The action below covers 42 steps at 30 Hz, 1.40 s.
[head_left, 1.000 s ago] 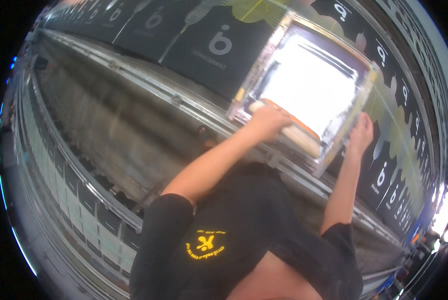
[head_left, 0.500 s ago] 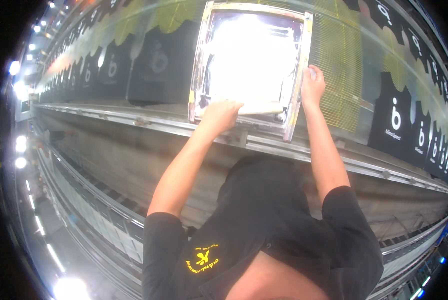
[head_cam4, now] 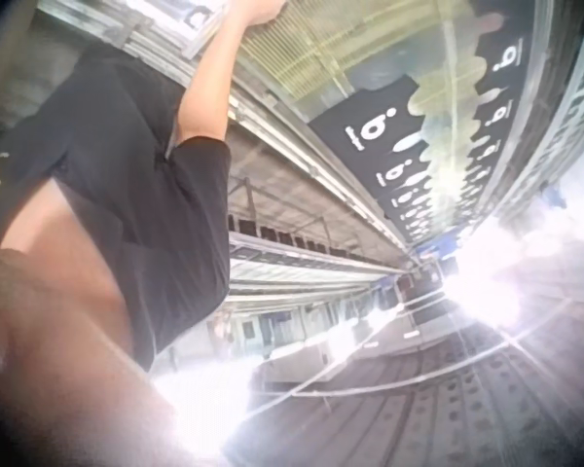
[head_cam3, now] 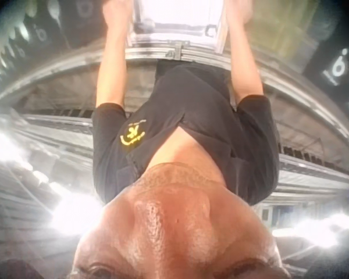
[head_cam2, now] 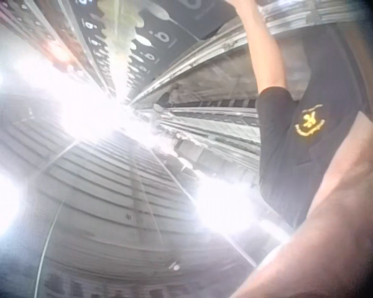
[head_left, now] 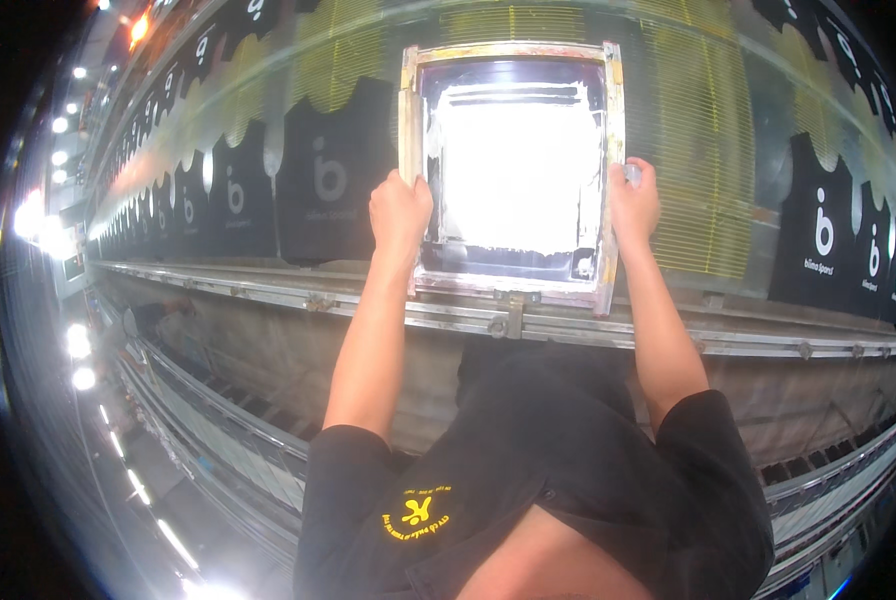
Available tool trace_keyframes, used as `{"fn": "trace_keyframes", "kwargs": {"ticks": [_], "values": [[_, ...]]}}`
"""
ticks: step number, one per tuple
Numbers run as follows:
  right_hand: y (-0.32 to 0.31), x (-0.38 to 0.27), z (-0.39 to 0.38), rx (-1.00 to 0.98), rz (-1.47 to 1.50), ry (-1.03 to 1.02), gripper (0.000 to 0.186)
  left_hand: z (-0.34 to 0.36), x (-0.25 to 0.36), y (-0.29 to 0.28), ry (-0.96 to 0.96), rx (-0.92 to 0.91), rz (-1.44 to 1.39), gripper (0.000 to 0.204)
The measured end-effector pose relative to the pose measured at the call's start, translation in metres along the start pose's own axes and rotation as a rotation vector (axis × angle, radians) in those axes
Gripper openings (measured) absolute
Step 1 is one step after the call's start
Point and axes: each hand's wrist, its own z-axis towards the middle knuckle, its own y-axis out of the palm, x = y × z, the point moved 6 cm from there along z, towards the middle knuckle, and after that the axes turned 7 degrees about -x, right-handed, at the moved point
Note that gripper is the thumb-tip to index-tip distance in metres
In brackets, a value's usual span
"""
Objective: The person uses a squeegee to pull white ink across a screen printing frame mounted on a stand. They repeatedly lift and reposition the squeegee to cover the surface of the frame with ink.
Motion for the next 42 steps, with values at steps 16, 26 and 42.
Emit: {"fn": "trace_keyframes", "kwargs": {"ticks": [16, 26, 42], "values": [[0.001, -0.006, -0.007, 0.042, -0.08, 0.064, 0.046, 0.072, 0.055, 0.031, 0.396, -0.256, 0.221, 0.026], [0.001, -0.003, -0.006, 0.067, -0.036, 0.004, 0.049, 0.158, 0.142, 0.046, 0.814, -0.399, 0.311, 0.033], [0.084, -0.194, 0.067, -0.441, -0.848, -0.602, 0.044, 0.188, 0.1, 0.039, 0.735, -0.382, 0.402, 0.049]]}}
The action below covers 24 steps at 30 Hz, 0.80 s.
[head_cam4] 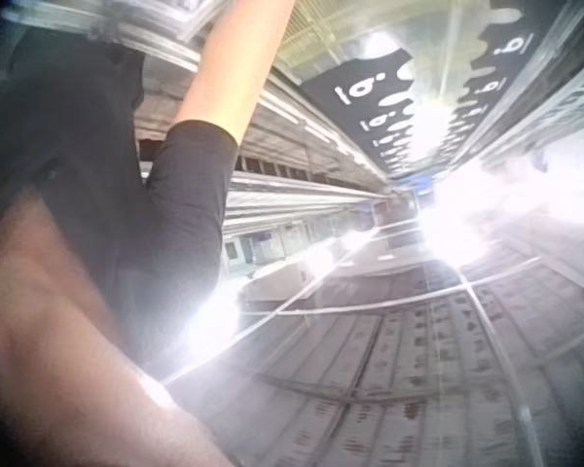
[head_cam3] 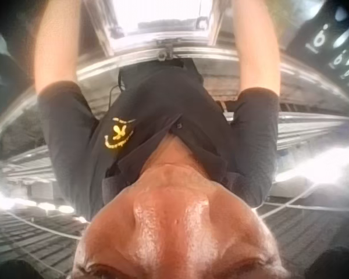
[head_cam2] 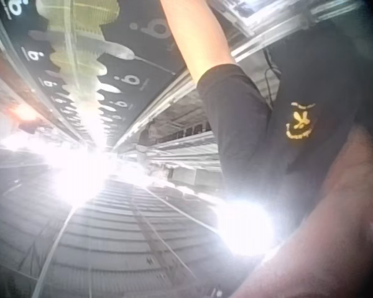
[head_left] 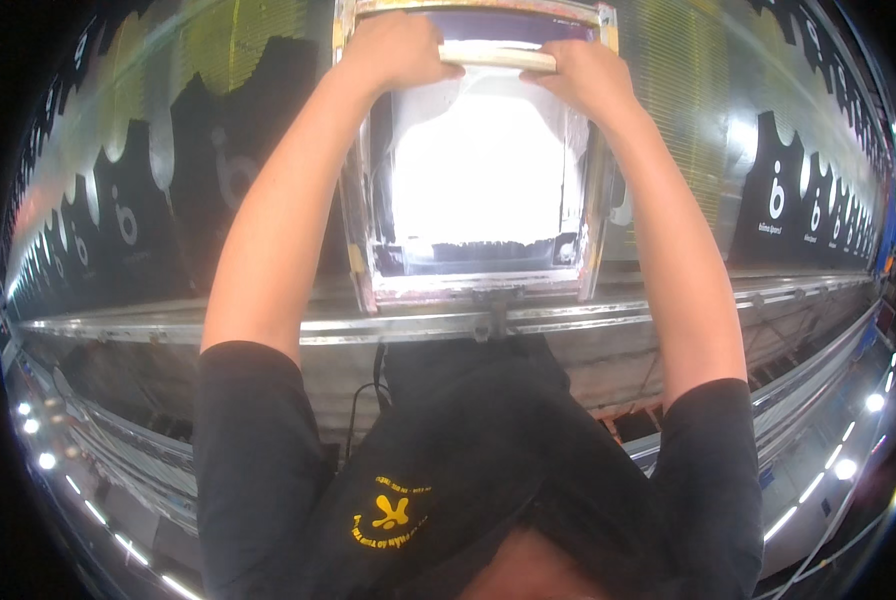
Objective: The person uses a squeegee to pull white ink across a screen printing frame mounted on a stand. They repeatedly lift and reposition the squeegee to cover the surface of the frame with ink.
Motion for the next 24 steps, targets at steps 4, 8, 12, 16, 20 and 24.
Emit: {"fn": "trace_keyframes", "kwargs": {"ticks": [4, 8, 12, 16, 20, 24], "values": [[0.031, -0.007, -0.035, 0.059, -0.043, 0.011, 0.036, -0.039, 0.021, 0.024, 0.0, -0.001, -0.035, 0.048], [0.072, -0.03, -0.115, 0.079, -0.066, -0.023, 0.028, -0.11, 0.055, 0.057, -0.045, -0.097, -0.076, 0.049], [0.114, -0.049, -0.197, 0.142, -0.001, -0.113, 0.015, -0.189, 0.091, 0.097, -0.032, -0.073, -0.135, 0.025], [0.124, -0.064, -0.236, 0.311, 0.056, -0.212, 0.016, -0.224, 0.103, 0.115, 0.0, 0.079, -0.175, 0.018], [0.095, -0.058, -0.212, 0.108, 0.068, -0.23, 0.019, -0.201, 0.094, 0.082, 0.004, -0.351, -0.19, 0.036], [0.035, -0.043, -0.143, 0.076, 0.072, -0.169, 0.023, -0.138, 0.054, 0.042, 0.003, -0.211, -0.175, 0.038]]}}
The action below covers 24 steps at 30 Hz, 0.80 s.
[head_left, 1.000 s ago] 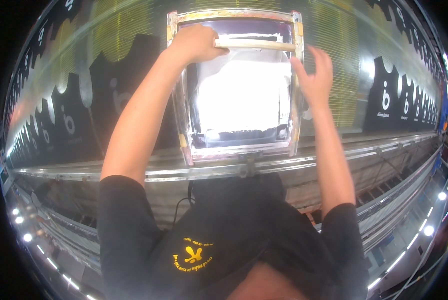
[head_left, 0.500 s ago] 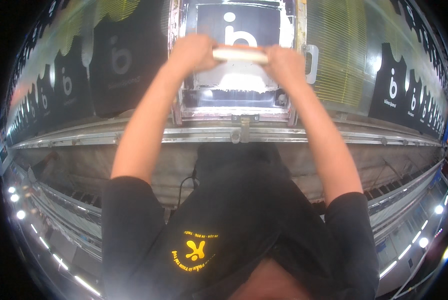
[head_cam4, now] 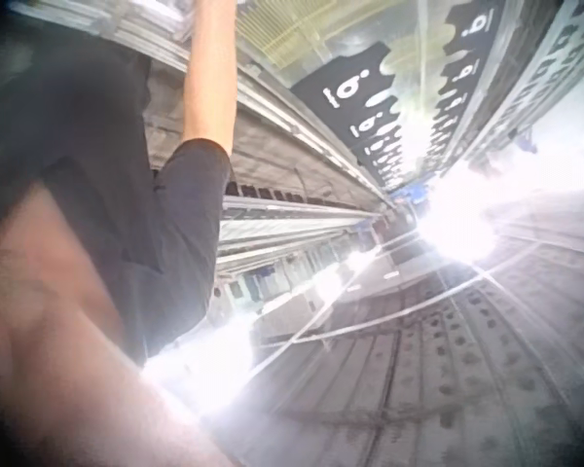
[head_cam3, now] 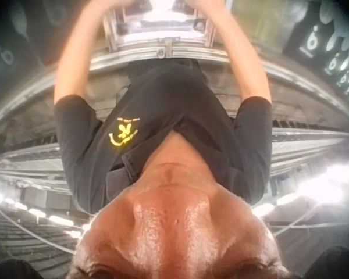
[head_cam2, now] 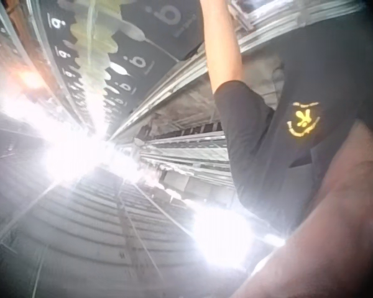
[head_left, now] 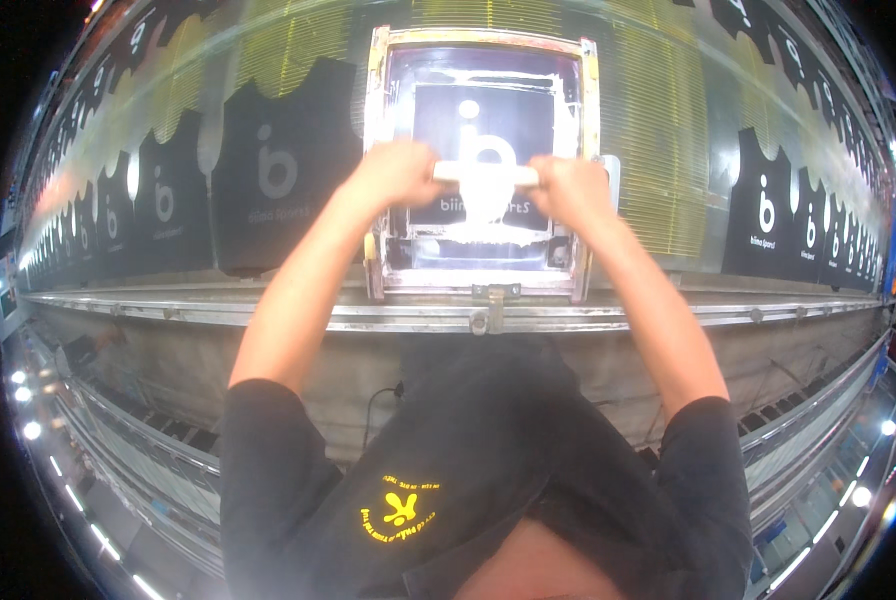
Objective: The person uses a squeegee to pull white ink across a screen printing frame mounted on a stand. They repeatedly lift and reposition the squeegee to cover the surface of the frame with ink.
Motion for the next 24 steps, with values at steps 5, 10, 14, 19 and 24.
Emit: {"fn": "trace_keyframes", "kwargs": {"ticks": [5, 10, 14, 19, 24], "values": [[-0.047, 0.045, 0.112, -0.026, -0.079, 0.08, 0.021, 0.087, -0.034, -0.083, 0.053, 0.128, 0.086, 0.046], [-0.037, 0.071, 0.151, 0.014, -0.143, 0.181, 0.026, 0.135, -0.049, -0.091, -0.033, 0.19, 0.129, 0.045], [-0.019, 0.062, 0.131, 0.122, -0.153, 0.157, 0.03, 0.116, -0.041, -0.075, -0.036, 0.229, 0.103, 0.045], [0.017, 0.027, 0.056, 0.031, -0.168, 0.162, 0.028, 0.05, -0.015, -0.015, -0.061, 0.169, 0.06, 0.044], [0.074, -0.007, -0.06, 0.129, -0.11, 0.049, 0.024, -0.033, 0.021, 0.071, -0.013, 0.143, 0.005, 0.027]]}}
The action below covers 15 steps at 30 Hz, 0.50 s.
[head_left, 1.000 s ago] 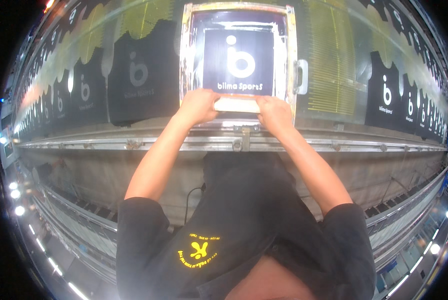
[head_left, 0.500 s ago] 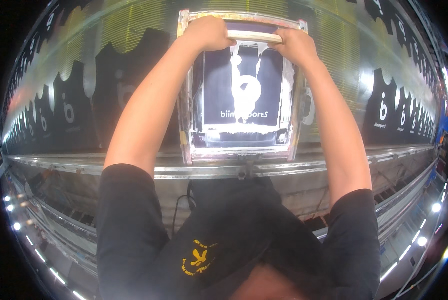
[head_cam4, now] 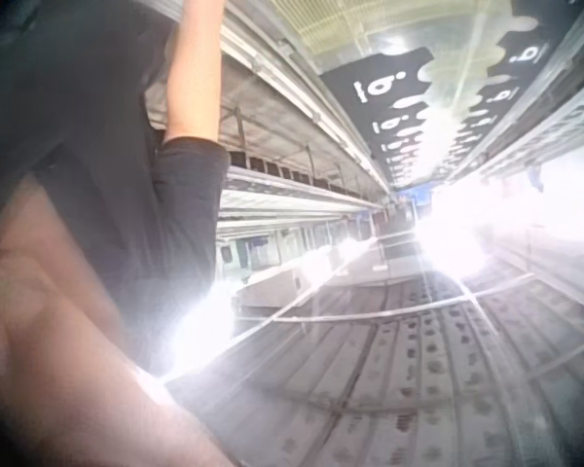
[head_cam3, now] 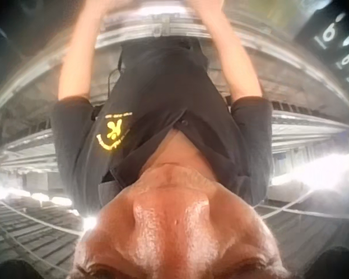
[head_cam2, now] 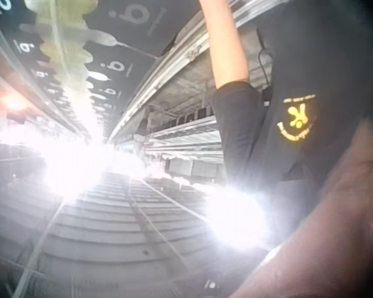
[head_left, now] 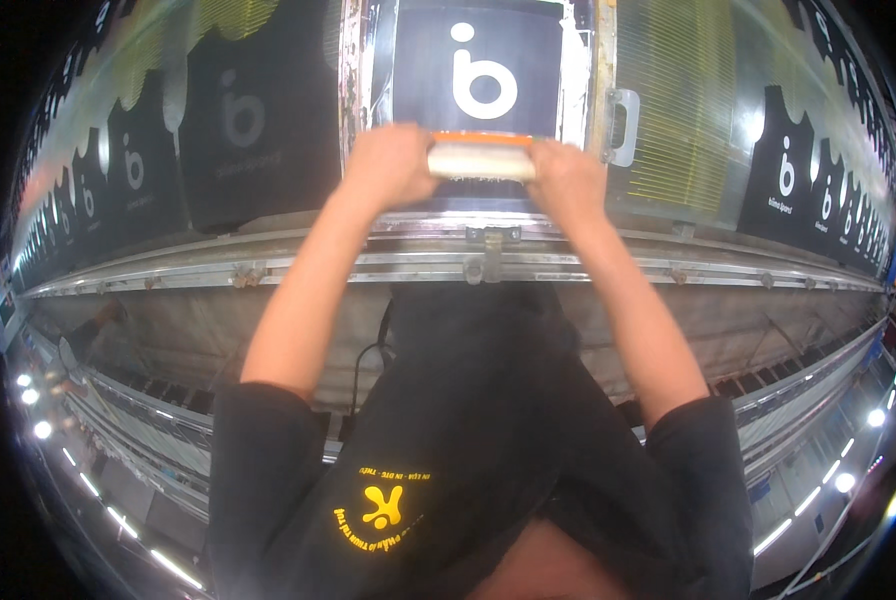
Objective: The person uses a squeegee to pull white ink across a screen printing frame mounted on a stand. They repeatedly lift and reposition the squeegee to cover the surface of the frame with ink.
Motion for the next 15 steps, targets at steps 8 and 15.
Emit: {"fn": "trace_keyframes", "kwargs": {"ticks": [8, 15], "values": [[-0.025, -0.008, -0.002, -0.129, 0.092, -0.063, 0.023, -0.009, 0.007, -0.016, -0.028, -0.351, -0.029, 0.036], [-0.084, 0.037, 0.143, -0.136, -0.003, 0.006, 0.03, 0.101, -0.041, -0.099, 0.029, -0.079, 0.0, 0.047]]}}
